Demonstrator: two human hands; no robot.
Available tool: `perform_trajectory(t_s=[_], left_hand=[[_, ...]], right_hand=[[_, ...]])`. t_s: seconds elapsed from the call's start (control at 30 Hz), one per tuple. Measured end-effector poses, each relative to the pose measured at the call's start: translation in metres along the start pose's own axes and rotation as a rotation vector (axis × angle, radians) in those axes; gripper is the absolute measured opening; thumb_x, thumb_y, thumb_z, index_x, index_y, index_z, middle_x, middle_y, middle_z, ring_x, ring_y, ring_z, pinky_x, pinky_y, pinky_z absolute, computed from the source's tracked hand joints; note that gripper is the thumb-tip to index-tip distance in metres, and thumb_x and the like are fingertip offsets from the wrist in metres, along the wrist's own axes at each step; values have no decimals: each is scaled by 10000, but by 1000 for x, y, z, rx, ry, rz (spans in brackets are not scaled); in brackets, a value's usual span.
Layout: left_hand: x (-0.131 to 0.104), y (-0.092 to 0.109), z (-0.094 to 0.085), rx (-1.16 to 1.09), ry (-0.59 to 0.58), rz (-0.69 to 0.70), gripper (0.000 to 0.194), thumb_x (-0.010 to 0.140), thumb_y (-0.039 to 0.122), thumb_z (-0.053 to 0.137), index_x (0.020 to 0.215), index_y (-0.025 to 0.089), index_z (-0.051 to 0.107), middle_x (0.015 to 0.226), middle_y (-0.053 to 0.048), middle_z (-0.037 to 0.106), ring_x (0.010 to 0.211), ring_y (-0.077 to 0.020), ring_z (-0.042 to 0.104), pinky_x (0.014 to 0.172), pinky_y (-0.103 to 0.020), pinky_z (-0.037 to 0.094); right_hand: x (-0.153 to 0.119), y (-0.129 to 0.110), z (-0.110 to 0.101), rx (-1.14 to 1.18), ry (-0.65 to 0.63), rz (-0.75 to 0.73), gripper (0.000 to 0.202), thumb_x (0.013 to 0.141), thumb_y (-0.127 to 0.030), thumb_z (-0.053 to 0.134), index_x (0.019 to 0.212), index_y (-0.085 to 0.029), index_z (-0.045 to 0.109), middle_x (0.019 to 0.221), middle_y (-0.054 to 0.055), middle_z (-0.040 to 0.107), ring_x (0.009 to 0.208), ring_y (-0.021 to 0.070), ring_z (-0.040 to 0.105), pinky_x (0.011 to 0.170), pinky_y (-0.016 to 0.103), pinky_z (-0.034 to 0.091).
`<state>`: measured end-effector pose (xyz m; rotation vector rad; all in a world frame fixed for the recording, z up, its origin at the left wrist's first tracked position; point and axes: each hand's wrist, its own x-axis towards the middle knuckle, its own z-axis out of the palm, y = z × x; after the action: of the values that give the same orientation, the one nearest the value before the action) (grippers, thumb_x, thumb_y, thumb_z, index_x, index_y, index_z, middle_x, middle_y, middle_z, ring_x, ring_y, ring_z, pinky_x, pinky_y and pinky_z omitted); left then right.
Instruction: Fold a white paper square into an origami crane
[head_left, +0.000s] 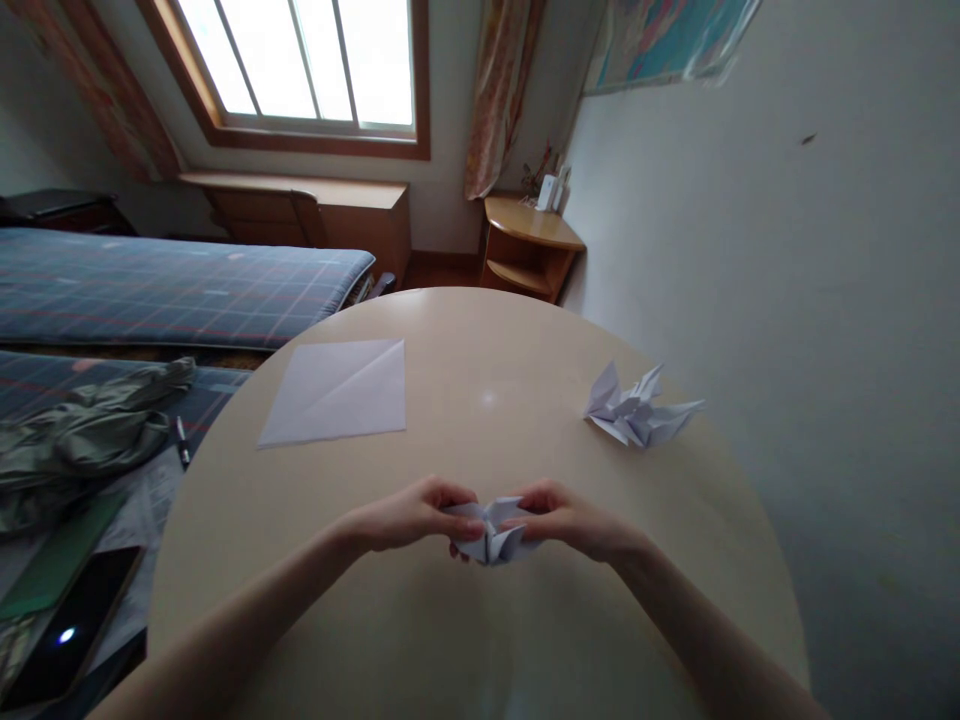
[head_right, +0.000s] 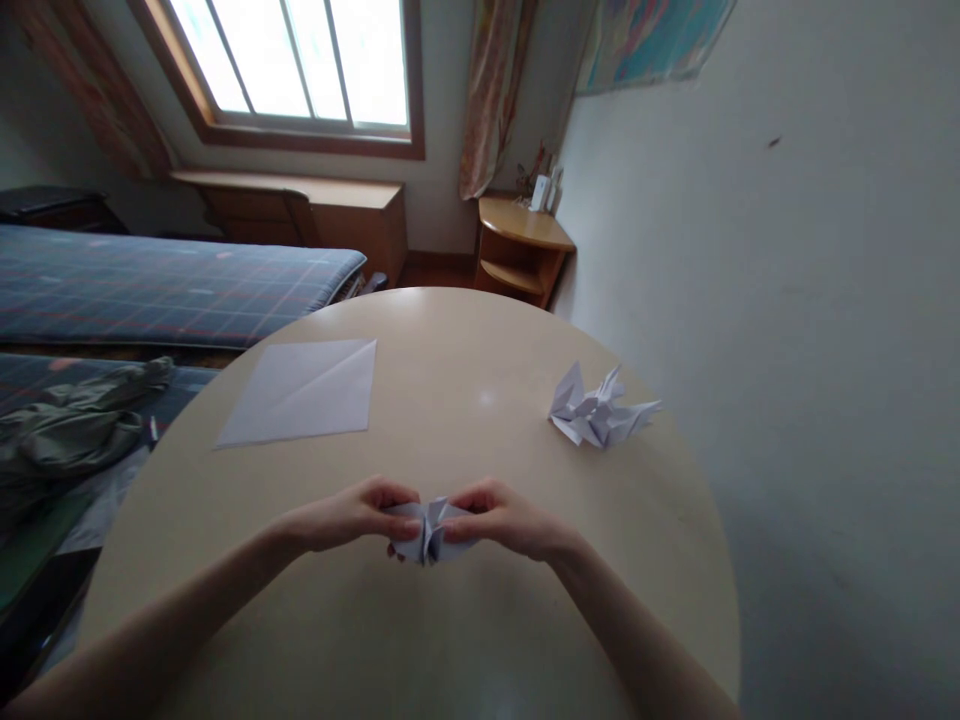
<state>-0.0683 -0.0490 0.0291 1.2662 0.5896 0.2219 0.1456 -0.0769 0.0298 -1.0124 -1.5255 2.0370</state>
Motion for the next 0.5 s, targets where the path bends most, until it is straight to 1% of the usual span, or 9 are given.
perform_trajectory(t_s=[0.07, 0.13, 0.17, 0.23, 0.37, 0.5], left_hand=[[1, -2, -4, -51, 19, 41, 416, 647, 519, 704, 677, 119, 596, 610, 14, 542, 582, -97, 488, 601, -213, 388], [1, -6, -7, -102, 53, 74, 432, 618, 528, 724, 669, 122, 584, 605, 20, 525, 588, -95, 468, 599, -206, 372], [2, -8, -9, -122, 63, 82, 436, 607, 528, 732, 666, 124, 580, 602, 24, 517, 588, -93, 458, 593, -200, 362], [3, -12, -12, -142, 57, 84, 432, 598, 516, 744, 666, 123, 578, 601, 32, 511, 585, -85, 448, 583, -188, 348], [4, -14, -20, -144, 15, 78, 406, 610, 487, 748, 671, 120, 587, 598, 38, 528, 569, -74, 460, 589, -177, 354], [2, -12, -26, -110, 4, 70, 391, 615, 485, 744, 658, 128, 588, 601, 32, 548, 572, -84, 485, 594, -186, 373]], right_hand=[[2, 7, -4, 74, 28, -19, 317, 666, -410, 706, 770, -113, 672, 655, -12, 568, 597, 93, 477, 582, 213, 355], [4, 13, -7, 142, 90, -52, 330, 618, -420, 744, 703, -113, 656, 609, -19, 547, 564, 89, 461, 564, 214, 354], [4, 15, -9, 160, 98, -62, 335, 597, -420, 759, 667, -114, 642, 588, -26, 525, 546, 84, 444, 552, 211, 347], [5, 16, -10, 168, 71, -85, 355, 584, -437, 764, 639, -116, 623, 592, -30, 500, 540, 78, 422, 532, 203, 328], [2, 10, -15, 114, -1, -130, 387, 620, -479, 728, 653, -110, 612, 668, -14, 496, 576, 79, 418, 515, 197, 291], [2, 10, -22, 77, -31, -149, 355, 657, -443, 712, 643, -111, 587, 647, -26, 483, 570, 70, 399, 507, 190, 268]])
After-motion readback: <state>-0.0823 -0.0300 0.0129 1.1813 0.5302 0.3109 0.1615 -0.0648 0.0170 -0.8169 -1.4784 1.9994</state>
